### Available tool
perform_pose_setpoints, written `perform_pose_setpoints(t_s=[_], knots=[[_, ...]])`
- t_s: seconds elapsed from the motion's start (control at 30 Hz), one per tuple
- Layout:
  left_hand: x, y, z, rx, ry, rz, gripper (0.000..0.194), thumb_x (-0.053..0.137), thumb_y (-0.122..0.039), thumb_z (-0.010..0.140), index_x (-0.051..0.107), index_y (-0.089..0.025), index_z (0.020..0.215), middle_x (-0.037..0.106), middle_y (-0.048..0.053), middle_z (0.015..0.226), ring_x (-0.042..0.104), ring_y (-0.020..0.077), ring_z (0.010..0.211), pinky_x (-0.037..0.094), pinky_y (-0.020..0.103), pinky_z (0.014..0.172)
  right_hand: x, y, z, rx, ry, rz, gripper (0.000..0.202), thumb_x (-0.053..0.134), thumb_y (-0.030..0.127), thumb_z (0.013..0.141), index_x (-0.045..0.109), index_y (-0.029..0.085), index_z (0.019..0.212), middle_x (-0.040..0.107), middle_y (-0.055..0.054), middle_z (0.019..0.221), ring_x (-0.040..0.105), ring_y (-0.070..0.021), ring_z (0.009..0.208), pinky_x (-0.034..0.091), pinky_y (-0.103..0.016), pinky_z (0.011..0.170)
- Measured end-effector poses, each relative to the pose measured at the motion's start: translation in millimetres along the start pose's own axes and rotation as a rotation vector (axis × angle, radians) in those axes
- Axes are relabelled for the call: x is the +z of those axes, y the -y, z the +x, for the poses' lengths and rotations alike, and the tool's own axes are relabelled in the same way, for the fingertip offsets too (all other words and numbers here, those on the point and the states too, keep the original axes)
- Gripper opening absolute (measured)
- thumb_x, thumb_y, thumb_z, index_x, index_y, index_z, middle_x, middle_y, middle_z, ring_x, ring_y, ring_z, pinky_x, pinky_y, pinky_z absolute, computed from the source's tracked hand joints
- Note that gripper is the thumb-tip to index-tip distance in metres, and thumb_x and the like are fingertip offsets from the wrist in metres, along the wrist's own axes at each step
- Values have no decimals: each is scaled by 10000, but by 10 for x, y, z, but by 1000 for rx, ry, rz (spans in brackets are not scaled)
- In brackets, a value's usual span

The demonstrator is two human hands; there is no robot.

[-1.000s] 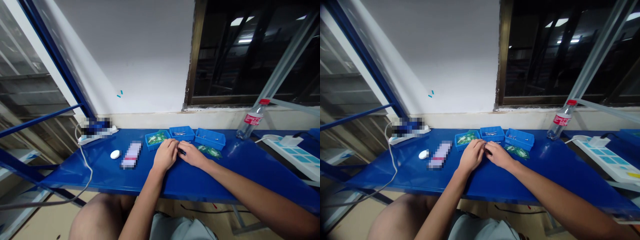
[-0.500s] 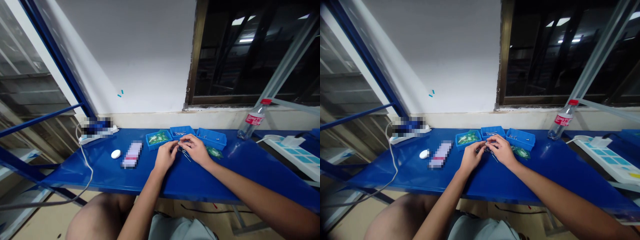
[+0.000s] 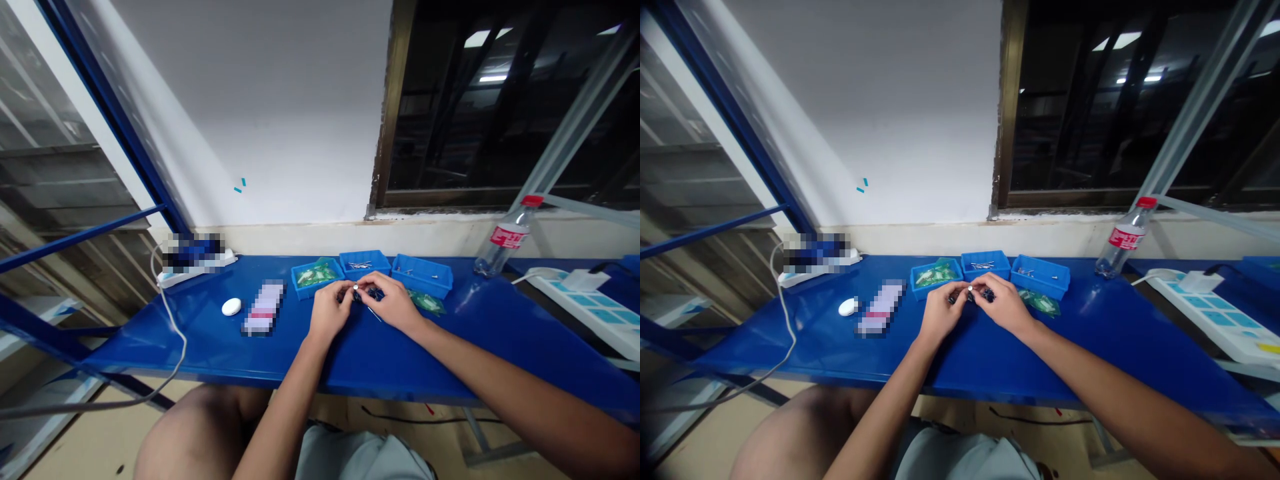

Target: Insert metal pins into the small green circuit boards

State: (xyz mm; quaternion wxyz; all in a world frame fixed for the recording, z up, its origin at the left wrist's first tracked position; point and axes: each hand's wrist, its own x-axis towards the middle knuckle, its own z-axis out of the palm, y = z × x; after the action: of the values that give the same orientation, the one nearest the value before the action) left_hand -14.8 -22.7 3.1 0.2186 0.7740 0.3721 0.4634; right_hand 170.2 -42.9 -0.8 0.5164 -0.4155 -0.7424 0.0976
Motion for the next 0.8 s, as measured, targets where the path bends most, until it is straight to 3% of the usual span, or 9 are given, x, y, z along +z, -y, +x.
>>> perform_pose_setpoints(t_s=[0.1, 0.27, 0.43, 0.6, 0.8], knots=[[-6, -24, -4, 10, 8, 14, 188, 615, -208, 970, 781, -199, 1059, 813, 47, 1012, 745, 181, 813, 589, 281, 788, 3, 27, 18, -36, 22, -29, 163, 618, 232, 929, 701, 241, 1069, 703, -63, 958, 669, -224, 818, 588, -375, 777], [-12, -68, -11, -27, 55, 16, 254, 585, -336, 1015, 800, -200, 1020, 815, 39, 928, 732, 178, 751, 563, 266, 722, 22, -21, 27, 52, -65, 46, 135, 632, 217, 903, 710, 226, 1014, 679, -62, 951, 642, -199, 746, 576, -343, 688], [-6, -63, -12, -30, 107, -26, 315, 573, -419, 1024, 810, -220, 1081, 824, 38, 989, 760, 208, 815, 576, 276, 744, 44, -123, 2, 116, -34, 137, 101, 670, 227, 872, 692, 220, 971, 690, -54, 965, 675, -195, 767, 612, -349, 733], [4, 25, -7, -28, 64, -40, 242, 607, -341, 1011, 810, -228, 1080, 824, 35, 1039, 783, 213, 883, 602, 290, 815, 65, -161, -9, 103, 14, 136, 111, 645, 258, 910, 721, 231, 986, 729, -69, 1058, 711, -214, 844, 627, -384, 805], [17, 69, -2, -31, 34, -19, 182, 662, -236, 966, 803, -207, 1078, 824, 48, 1031, 790, 207, 864, 623, 305, 820, 63, -143, -11, 285, 25, 226, 204, 708, 382, 906, 711, 209, 1015, 765, -61, 962, 749, -222, 802, 631, -372, 762]])
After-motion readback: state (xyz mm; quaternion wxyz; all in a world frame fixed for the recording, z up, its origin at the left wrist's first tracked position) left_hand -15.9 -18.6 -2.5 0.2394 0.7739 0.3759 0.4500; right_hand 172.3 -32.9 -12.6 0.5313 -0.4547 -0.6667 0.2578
